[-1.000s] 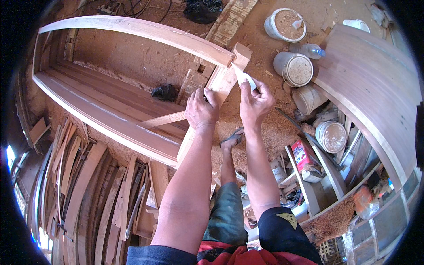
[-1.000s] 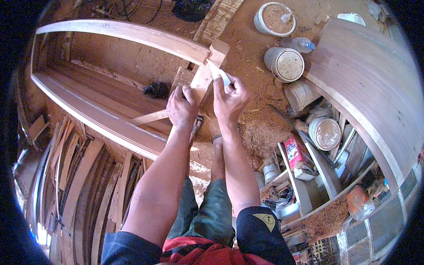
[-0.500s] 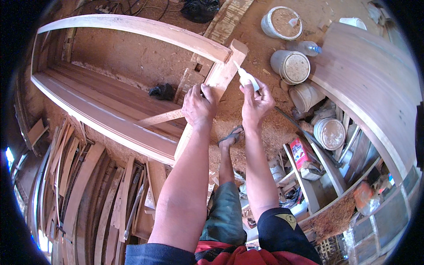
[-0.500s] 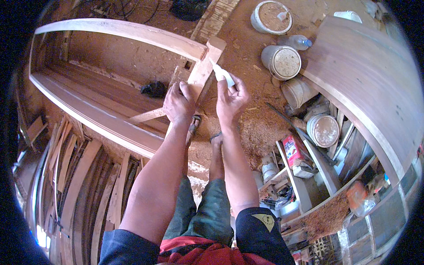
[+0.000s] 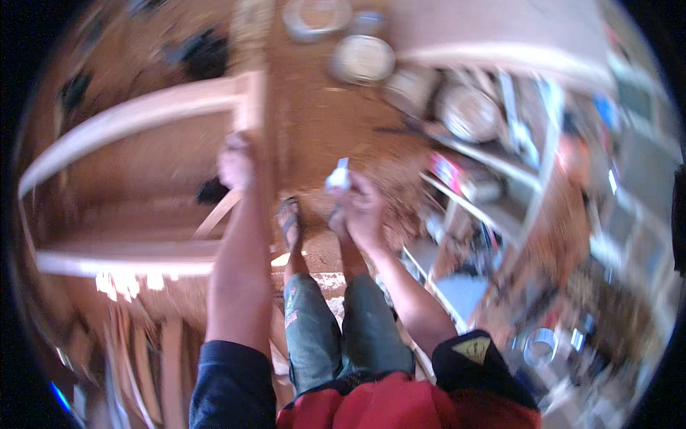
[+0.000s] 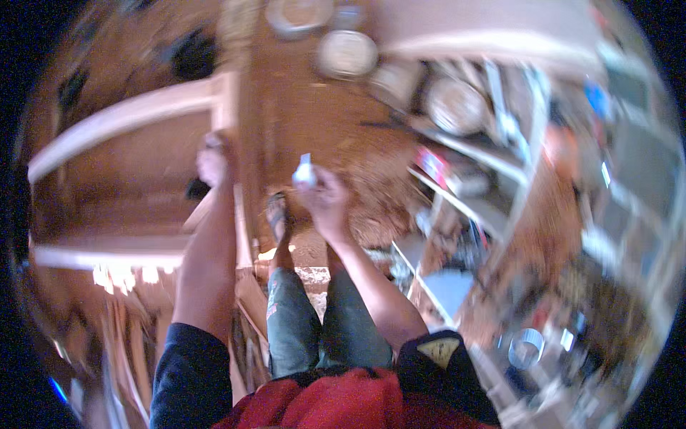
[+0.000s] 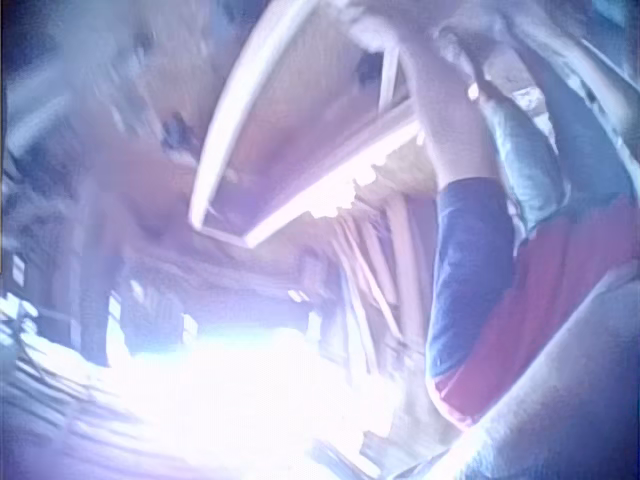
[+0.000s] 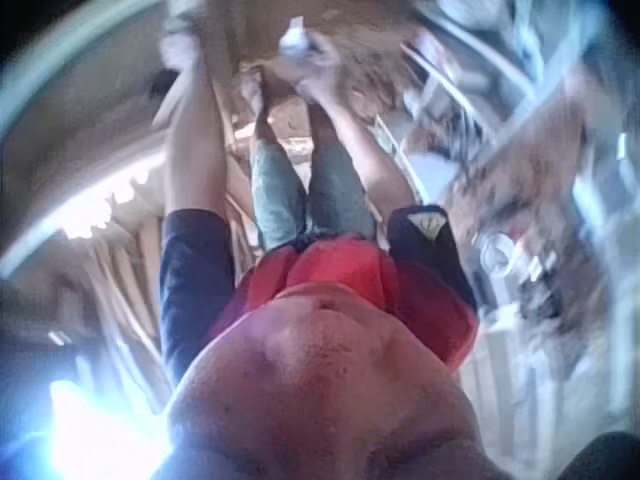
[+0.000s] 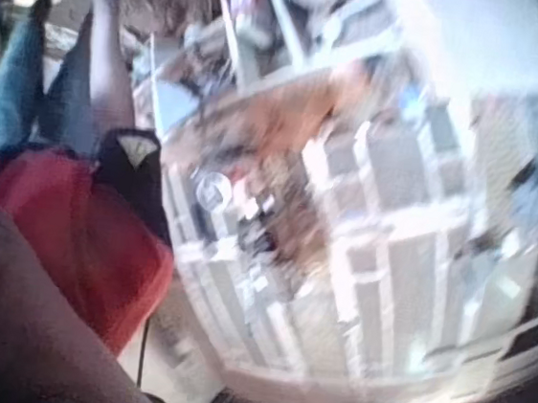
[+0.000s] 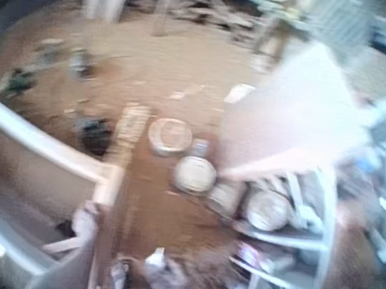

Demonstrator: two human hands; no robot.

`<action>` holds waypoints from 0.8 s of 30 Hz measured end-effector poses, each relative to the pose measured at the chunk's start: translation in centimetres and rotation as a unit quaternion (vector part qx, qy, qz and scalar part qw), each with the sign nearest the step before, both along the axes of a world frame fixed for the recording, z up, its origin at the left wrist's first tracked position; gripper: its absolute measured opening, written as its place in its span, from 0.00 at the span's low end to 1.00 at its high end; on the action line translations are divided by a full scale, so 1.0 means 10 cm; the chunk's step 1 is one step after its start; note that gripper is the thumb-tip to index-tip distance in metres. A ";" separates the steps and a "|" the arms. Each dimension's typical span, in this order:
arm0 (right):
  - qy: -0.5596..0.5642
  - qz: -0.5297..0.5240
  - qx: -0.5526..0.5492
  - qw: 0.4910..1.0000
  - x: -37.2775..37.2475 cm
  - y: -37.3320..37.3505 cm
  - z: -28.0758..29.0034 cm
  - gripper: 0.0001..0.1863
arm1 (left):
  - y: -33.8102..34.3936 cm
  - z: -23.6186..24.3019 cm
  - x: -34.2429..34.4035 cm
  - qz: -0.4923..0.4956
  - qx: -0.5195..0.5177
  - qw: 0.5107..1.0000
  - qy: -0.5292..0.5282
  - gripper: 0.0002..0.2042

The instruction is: The person constructs a wooden frame by applying adhesive to wood joints, using a circular saw to cut a board, and hammering wooden pins into the structure using an axe as a mallet.

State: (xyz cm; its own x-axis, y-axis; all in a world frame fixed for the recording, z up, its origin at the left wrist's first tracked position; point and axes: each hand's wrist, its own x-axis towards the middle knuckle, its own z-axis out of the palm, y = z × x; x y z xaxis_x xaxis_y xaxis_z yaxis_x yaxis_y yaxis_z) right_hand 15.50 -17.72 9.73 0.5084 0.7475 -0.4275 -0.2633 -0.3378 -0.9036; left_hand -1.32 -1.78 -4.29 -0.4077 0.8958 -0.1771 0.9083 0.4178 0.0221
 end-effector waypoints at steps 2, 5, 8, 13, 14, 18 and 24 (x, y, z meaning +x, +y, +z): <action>-0.023 0.056 0.033 0.998 -0.09 -0.29 0.12 0.16 | 0.00 -0.23 -0.54 -0.095 0.069 0.988 -0.104 0.21; -0.123 0.090 0.003 0.988 0.09 -0.83 0.66 0.16 | -0.05 -0.51 -0.84 -0.199 0.103 0.935 -0.274 0.24; -0.205 0.008 -0.046 0.978 0.25 -1.77 1.09 0.19 | -0.87 0.32 -0.34 -0.089 -0.023 0.955 -0.282 0.30; -0.284 -0.056 -0.123 0.949 0.12 -2.68 1.83 0.20 | -1.96 0.25 -0.84 -0.483 0.097 0.855 -0.164 0.27; -0.304 -0.104 -0.095 0.942 0.11 -3.01 1.79 0.19 | -2.37 0.32 -0.80 -0.498 -0.011 0.816 -0.293 0.22; -0.308 -0.211 -0.118 0.920 0.16 -4.23 2.03 0.15 | -3.36 1.03 -0.67 -0.513 -0.404 0.640 -0.405 0.16; -0.405 -0.424 -0.156 0.795 0.86 -5.93 2.14 0.14 | -3.13 1.45 -0.17 -0.562 -0.352 0.680 -0.313 0.19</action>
State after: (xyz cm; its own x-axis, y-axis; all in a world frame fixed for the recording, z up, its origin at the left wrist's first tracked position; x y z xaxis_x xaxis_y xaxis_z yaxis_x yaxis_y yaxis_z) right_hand 24.10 -76.97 31.10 0.9760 -0.0882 0.1992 0.1100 -0.5899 -0.8000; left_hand -2.97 -33.06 10.21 0.8163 0.1828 -0.5479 0.5682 -0.4247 0.7049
